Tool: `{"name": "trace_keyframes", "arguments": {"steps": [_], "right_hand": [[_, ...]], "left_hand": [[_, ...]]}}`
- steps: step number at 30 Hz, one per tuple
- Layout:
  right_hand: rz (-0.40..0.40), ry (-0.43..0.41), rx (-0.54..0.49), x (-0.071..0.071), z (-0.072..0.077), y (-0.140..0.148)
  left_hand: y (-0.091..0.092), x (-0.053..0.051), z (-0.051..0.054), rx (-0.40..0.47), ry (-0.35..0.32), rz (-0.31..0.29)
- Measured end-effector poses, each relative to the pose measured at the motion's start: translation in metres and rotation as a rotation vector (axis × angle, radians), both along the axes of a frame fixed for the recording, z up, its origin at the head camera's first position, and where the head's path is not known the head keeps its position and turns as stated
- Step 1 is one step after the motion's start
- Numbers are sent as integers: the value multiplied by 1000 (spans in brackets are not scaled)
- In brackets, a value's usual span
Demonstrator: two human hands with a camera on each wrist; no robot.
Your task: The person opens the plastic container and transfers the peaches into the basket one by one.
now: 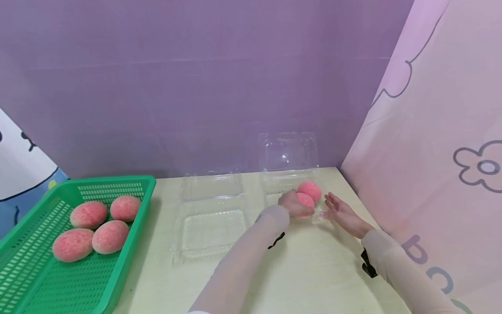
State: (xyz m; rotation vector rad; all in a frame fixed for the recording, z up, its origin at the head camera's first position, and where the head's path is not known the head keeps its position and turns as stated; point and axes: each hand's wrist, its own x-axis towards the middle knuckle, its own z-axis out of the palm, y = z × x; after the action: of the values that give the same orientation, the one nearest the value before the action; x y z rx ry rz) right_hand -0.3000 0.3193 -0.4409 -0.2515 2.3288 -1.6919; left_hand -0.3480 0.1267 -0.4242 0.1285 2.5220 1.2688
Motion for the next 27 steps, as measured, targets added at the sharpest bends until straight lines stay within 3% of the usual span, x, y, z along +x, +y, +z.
{"name": "trace_keyframes", "arguments": {"steps": [4,14,22,27], "right_hand": [[1,0,-10,1,0,0],[0,9,20,0,0,-1],[4,10,44,1,-3,2],[15,28,43,1,-2,1]], "left_hand": [[-1,2,8,26,21,2],[-12,1,36,-41,100,-21],[-21,8,57,-8,79,-10],[-29,10,71,-36,97,-35]]}}
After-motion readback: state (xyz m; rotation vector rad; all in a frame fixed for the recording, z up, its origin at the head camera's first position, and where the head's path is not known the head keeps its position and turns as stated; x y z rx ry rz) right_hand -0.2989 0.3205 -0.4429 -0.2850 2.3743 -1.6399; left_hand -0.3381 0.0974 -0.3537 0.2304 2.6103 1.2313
